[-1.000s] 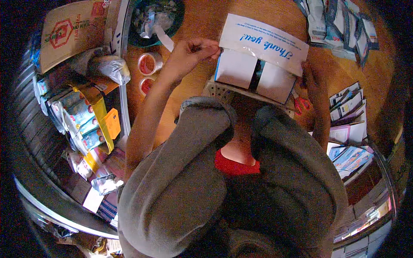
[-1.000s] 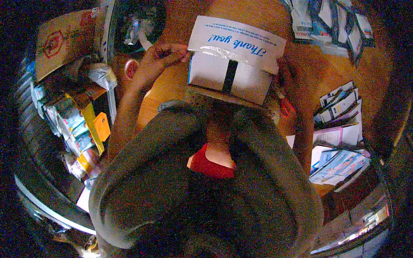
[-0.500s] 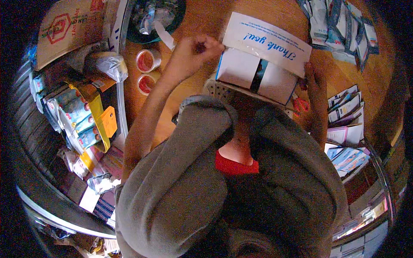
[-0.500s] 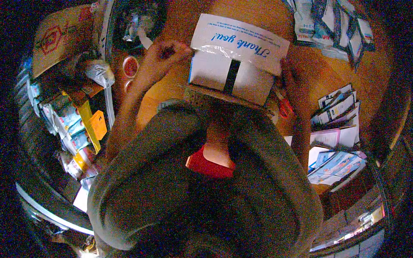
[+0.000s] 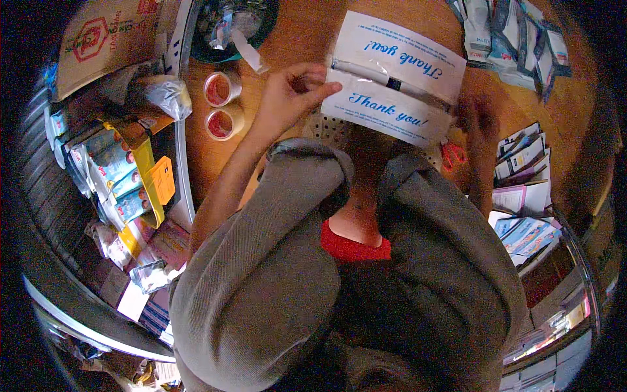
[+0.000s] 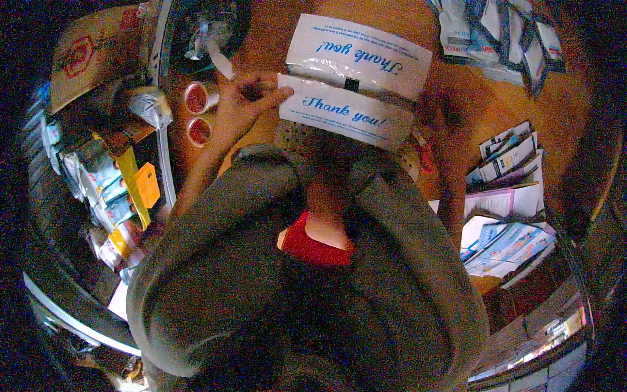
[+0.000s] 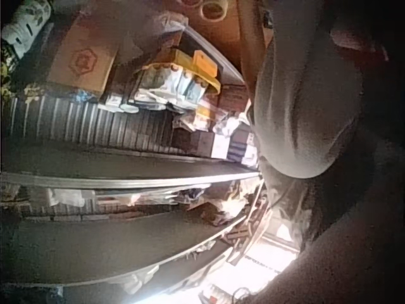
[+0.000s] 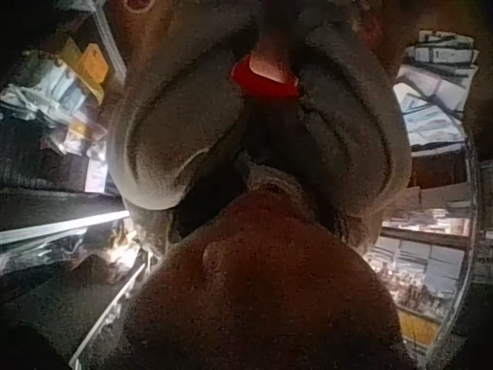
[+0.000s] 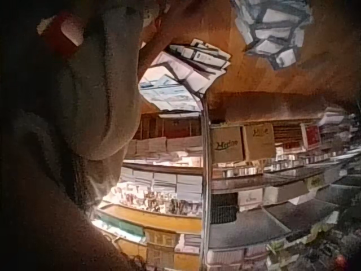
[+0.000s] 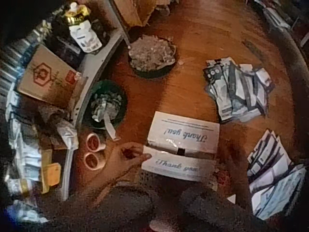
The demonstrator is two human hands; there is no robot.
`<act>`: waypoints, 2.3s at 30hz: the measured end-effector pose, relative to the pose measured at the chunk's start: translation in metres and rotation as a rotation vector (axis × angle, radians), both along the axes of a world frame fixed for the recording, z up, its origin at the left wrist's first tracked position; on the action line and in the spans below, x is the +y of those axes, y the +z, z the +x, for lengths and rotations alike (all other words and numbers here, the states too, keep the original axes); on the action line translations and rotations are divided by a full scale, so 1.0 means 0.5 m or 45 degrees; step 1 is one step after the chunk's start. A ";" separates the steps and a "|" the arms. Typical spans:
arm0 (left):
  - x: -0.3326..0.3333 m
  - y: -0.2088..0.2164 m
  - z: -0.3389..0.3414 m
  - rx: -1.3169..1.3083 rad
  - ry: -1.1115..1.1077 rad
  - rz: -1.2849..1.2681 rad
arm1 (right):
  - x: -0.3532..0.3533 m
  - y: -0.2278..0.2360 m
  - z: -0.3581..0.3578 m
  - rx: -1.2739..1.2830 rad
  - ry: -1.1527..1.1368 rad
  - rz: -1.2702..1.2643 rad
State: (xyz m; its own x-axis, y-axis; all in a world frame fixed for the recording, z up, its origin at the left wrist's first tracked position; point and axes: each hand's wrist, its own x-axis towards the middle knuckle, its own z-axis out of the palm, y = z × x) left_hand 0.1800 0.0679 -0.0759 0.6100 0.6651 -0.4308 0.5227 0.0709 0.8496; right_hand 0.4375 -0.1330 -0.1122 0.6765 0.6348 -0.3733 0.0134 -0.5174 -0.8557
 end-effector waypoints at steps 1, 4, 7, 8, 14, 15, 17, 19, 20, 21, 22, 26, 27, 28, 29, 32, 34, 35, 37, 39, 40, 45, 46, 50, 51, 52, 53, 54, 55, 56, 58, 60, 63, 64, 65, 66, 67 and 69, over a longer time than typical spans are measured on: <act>-0.002 -0.010 -0.008 -0.046 0.065 -0.007 | 0.023 0.045 -0.031 0.008 0.139 0.044; -0.006 -0.007 -0.001 -0.113 0.070 -0.004 | 0.010 0.063 -0.046 -0.044 0.226 0.016; -0.014 0.005 -0.008 -0.023 0.105 0.076 | -0.006 0.037 -0.045 -0.048 0.294 -0.024; -0.017 0.008 -0.008 0.045 0.150 0.116 | -0.011 0.039 -0.045 -0.035 0.367 -0.023; -0.016 0.007 -0.007 0.011 0.130 0.212 | -0.012 0.115 -0.071 0.344 0.405 -0.062; -0.016 0.009 -0.005 0.003 0.122 0.206 | -0.026 0.087 -0.072 0.338 0.396 -0.068; -0.013 0.013 -0.001 -0.067 0.196 0.282 | -0.050 0.018 -0.075 0.172 0.343 -0.217; 0.004 0.013 0.012 -0.094 0.203 0.275 | -0.032 0.078 -0.093 0.128 0.273 -0.269; 0.011 0.000 0.025 -0.153 0.206 0.429 | -0.015 0.105 -0.106 0.102 0.214 -0.314; 0.019 -0.008 0.010 -0.156 0.252 0.627 | 0.011 0.094 -0.123 0.135 0.248 -0.285; 0.029 -0.011 0.000 -0.150 0.242 0.825 | 0.033 0.098 -0.137 0.222 0.234 -0.175; 0.015 0.077 0.061 -0.245 0.028 0.911 | 0.079 0.162 -0.130 0.293 0.396 0.095; -0.002 0.100 0.077 -0.265 0.020 0.911 | 0.083 0.180 -0.131 0.277 0.383 0.096; -0.021 0.121 0.082 -0.286 -0.054 0.801 | 0.094 0.178 -0.137 0.351 0.368 0.050; -0.036 0.134 0.091 -0.322 -0.135 0.673 | 0.099 0.177 -0.139 0.414 0.338 -0.013; -0.061 0.157 0.117 -0.330 -0.231 0.672 | 0.100 0.160 -0.147 0.425 0.384 0.123; -0.062 0.156 0.120 -0.284 -0.229 0.684 | 0.100 0.149 -0.161 0.449 0.336 0.248; -0.063 0.158 0.120 -0.236 -0.223 0.698 | 0.100 0.147 -0.165 0.472 0.294 0.373; -0.064 0.159 0.119 -0.220 -0.231 0.753 | 0.102 0.143 -0.164 0.475 0.340 0.350; -0.064 0.157 0.119 -0.206 -0.241 0.802 | 0.103 0.138 -0.165 0.478 0.382 0.322; -0.065 0.161 0.118 -0.198 -0.237 0.814 | 0.103 0.140 -0.167 0.473 0.376 0.339; -0.069 0.170 0.114 -0.197 -0.267 0.824 | 0.102 0.130 -0.166 0.371 0.406 0.280; -0.070 0.170 0.111 -0.190 -0.259 0.786 | 0.103 0.129 -0.168 0.402 0.405 0.316; -0.068 0.165 0.102 -0.180 -0.272 0.787 | 0.108 0.131 -0.175 0.381 0.384 0.329; -0.067 0.167 0.101 -0.178 -0.269 0.788 | 0.109 0.130 -0.176 0.381 0.388 0.330; -0.066 0.168 0.100 -0.186 -0.276 0.759 | 0.109 0.127 -0.177 0.393 0.385 0.316; -0.065 0.168 0.100 -0.193 -0.283 0.731 | 0.110 0.125 -0.178 0.404 0.383 0.303; -0.063 0.169 0.100 -0.192 -0.281 0.731 | 0.111 0.127 -0.179 0.405 0.385 0.303; -0.061 0.170 0.101 -0.210 -0.310 0.705 | 0.109 0.133 -0.180 0.428 0.323 0.327; -0.059 0.170 0.102 -0.230 -0.340 0.678 | 0.106 0.137 -0.180 0.450 0.261 0.351; -0.042 0.175 0.093 -0.280 -0.319 0.834 | 0.094 0.142 -0.177 0.373 0.295 0.321; 0.008 0.151 0.082 -0.410 -0.290 1.187 | 0.076 0.152 -0.167 0.291 0.320 0.276; 0.042 0.133 0.016 -0.222 -0.205 0.974 | 0.066 0.135 -0.148 0.428 0.571 0.184; 0.053 0.131 0.000 -0.248 -0.209 0.964 | 0.055 0.141 -0.129 0.356 0.811 0.146; 0.063 0.125 -0.021 -0.040 -0.353 0.494 | 0.047 0.150 -0.116 0.286 1.053 0.104; 0.066 0.115 -0.023 0.173 -0.505 0.025 | 0.035 0.158 -0.107 0.275 1.029 0.095; 0.062 0.104 -0.030 0.177 -0.500 0.024 | 0.032 0.161 -0.105 0.143 1.086 0.306; 0.059 0.084 -0.038 0.256 -0.734 -0.192 | 0.030 0.153 -0.100 0.013 1.143 0.517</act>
State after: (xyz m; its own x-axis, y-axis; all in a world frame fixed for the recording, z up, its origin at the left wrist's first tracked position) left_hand 0.1612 0.0975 -0.0338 0.7495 0.1768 -0.6379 0.6613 -0.1586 0.7331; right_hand 0.3875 -0.1181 -0.0358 -0.1218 0.9924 -0.0160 0.2494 0.0150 -0.9683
